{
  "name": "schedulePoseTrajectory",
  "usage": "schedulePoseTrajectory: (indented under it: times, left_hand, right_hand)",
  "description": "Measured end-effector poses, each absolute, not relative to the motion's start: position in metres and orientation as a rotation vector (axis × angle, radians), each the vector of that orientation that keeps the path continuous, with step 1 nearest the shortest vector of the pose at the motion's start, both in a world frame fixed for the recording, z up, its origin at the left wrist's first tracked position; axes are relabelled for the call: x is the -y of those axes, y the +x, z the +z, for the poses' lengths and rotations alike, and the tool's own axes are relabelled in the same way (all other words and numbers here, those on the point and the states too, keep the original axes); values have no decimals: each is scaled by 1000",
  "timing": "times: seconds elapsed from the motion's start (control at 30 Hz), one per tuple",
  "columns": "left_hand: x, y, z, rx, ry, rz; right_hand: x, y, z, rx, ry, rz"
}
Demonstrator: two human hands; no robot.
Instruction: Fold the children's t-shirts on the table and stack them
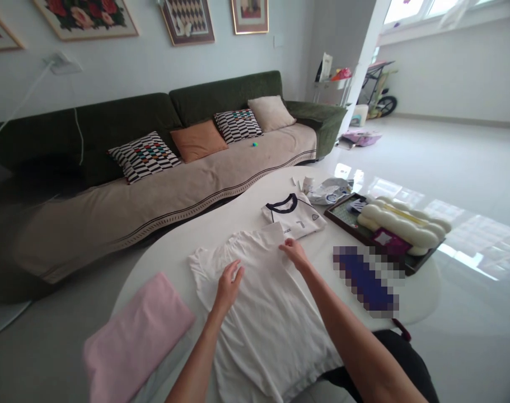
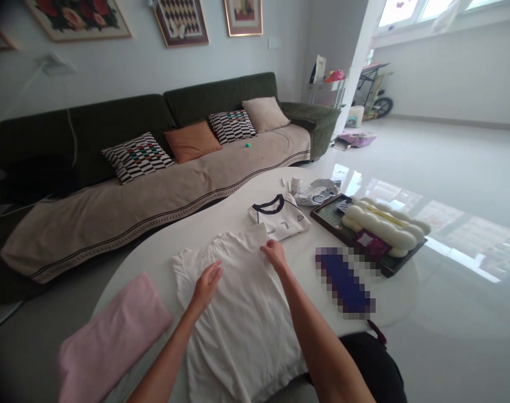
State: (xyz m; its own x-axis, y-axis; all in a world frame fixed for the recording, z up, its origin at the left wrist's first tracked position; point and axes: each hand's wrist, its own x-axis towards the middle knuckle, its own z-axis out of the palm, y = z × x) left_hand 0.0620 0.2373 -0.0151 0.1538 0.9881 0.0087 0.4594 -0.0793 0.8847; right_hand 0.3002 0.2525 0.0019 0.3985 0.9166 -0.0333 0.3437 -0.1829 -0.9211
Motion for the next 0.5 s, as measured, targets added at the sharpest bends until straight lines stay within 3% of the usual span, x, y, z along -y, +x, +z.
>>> schedulePoseTrajectory:
  times: [0.17,0.3,0.5]
  left_hand:
    - [-249,61,1,-1268,956,875]
    - [-259,50,5,-1237,821,862]
    - [-266,49,-12,-1568,1230,818]
  right_hand:
    - [-226,229,31,1580,-1452,752]
    - [-180,202,34,2231,-1063,665]
    - [-110,255,6,1992,-1484,474]
